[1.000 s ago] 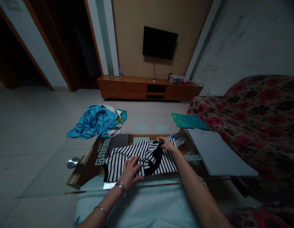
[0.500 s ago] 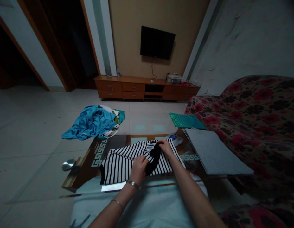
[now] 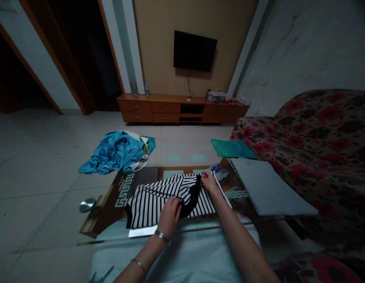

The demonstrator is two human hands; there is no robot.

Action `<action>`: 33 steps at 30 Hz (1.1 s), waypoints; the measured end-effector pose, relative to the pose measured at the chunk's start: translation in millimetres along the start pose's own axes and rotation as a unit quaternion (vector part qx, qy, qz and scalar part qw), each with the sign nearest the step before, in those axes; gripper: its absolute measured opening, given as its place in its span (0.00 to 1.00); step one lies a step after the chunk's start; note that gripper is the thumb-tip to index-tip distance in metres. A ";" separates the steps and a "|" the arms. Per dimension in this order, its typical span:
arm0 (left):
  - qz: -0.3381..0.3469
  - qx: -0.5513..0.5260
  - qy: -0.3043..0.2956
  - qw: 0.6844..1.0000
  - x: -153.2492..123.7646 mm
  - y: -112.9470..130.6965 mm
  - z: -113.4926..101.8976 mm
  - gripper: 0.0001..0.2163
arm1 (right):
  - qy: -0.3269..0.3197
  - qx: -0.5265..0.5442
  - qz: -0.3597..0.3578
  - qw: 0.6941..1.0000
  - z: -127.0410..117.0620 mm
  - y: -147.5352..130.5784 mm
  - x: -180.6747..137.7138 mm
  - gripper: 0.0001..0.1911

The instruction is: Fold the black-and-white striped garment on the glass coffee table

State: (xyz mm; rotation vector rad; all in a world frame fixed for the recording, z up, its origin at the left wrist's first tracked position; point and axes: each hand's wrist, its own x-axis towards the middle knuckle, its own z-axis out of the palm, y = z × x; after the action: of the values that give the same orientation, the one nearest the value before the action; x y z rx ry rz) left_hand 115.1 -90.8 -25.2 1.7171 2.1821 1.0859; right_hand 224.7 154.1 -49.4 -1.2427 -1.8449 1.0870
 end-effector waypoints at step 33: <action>-0.013 0.060 0.019 0.998 -11.3 -2.2 29.5 0.11 | -0.141 -0.236 -0.203 0.940 -8.7 -79.3 -74.3 0.10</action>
State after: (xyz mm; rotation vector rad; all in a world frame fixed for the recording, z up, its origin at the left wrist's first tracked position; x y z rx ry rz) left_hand 132.8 -88.1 -51.3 1.7236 2.3307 1.0100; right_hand 225.6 70.4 20.4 -0.9090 -2.5493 0.6331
